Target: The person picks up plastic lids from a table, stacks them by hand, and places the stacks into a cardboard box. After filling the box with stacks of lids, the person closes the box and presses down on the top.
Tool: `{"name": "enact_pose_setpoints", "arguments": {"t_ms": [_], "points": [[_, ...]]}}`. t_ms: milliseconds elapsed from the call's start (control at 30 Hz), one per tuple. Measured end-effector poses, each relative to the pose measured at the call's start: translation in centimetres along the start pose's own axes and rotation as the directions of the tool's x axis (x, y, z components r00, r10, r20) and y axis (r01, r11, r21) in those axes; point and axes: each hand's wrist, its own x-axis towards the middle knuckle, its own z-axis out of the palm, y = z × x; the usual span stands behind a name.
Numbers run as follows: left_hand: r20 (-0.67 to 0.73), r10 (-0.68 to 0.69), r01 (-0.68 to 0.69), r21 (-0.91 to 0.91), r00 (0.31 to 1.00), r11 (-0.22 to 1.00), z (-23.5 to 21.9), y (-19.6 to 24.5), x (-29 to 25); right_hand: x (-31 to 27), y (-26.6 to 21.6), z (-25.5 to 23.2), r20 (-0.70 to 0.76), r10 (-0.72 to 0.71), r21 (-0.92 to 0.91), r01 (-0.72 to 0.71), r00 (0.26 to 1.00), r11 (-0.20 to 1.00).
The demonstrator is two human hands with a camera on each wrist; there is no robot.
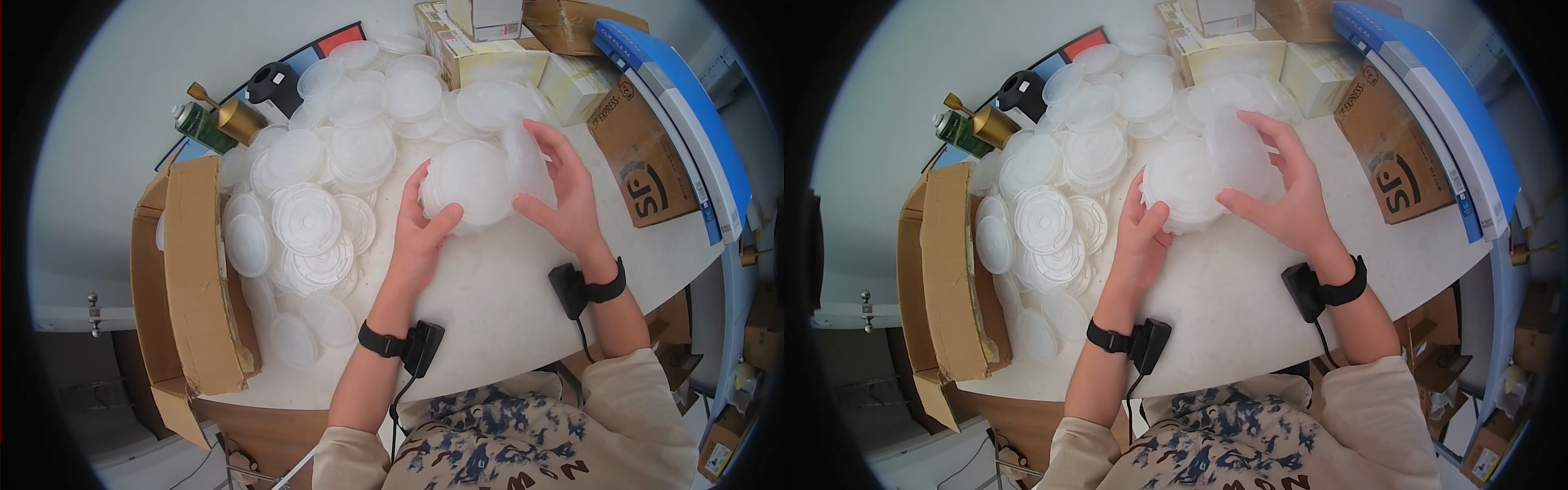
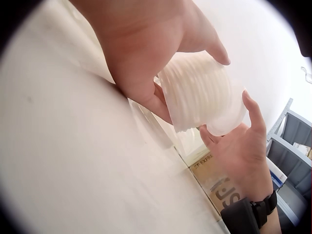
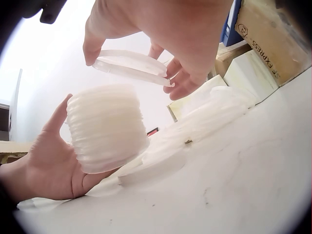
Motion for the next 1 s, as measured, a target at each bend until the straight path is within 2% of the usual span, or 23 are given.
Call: {"name": "enact_pose_setpoints", "arguments": {"t_ms": [33,67,100,133,200,433,667,767,833,900,1000], "points": [[-0.015,0.021,-0.02,0.065,1.0,0.998,0.2,0.0,-0.1,-0.1,-0.1,0.0,0.0,0.0,0.0,0.0,1.0,1.0],[-0.015,0.02,-0.019,0.066,1.0,0.998,0.4,0.1,-0.1,-0.2,-0.2,0.1,0.03,-0.085,-0.068,0.087,0.996,0.994],[0.025,0.051,-0.053,0.118,0.998,0.992,0.7,0.3,-0.3,-0.2,-0.3,0.1,0.066,-0.166,-0.133,0.174,0.984,0.976],[0.067,0.08,-0.09,0.168,0.995,0.982,0.9,0.3,-0.3,-0.2,-0.6,0.1,0.064,-0.166,-0.132,0.173,0.984,0.976],[0.097,0.092,-0.109,0.191,0.991,0.975,0.8,0.0,-0.2,0.0,-1.1,0.3,0.178,-0.254,-0.212,0.289,0.951,0.934],[0.176,0.121,-0.16,0.227,0.977,0.961,0.3,-0.7,-0.1,-0.1,-0.9,0.5,0.197,-0.263,-0.153,0.295,0.944,0.943],[0.17,0.098,-0.14,0.257,0.981,0.956,0.6,-0.3,-0.4,-0.1,-0.8,0.6,0.206,-0.232,-0.18,0.27,0.951,0.946],[0.167,0.078,-0.115,0.228,0.983,0.967,0.5,-0.3,-0.4,-0.2,-0.6,0.5,0.198,-0.208,-0.122,0.234,0.958,0.964],[0.137,0.013,-0.031,0.132,0.99,0.991,0.5,-0.1,-0.4,-0.2,-0.3,0.4,0.191,-0.185,-0.071,0.201,0.964,0.977],[0.116,0.01,-0.027,0.15,0.993,0.988,0.5,0.0,-0.4,-0.2,0.1,0.1,0.12,-0.159,-0.026,0.163,0.98,0.986],[0.086,0.008,-0.021,0.142,0.996,0.99,0.7,0.0,-0.4,-0.1,-0.1,-0.1,0.09,-0.153,-0.028,0.156,0.984,0.987]]}}
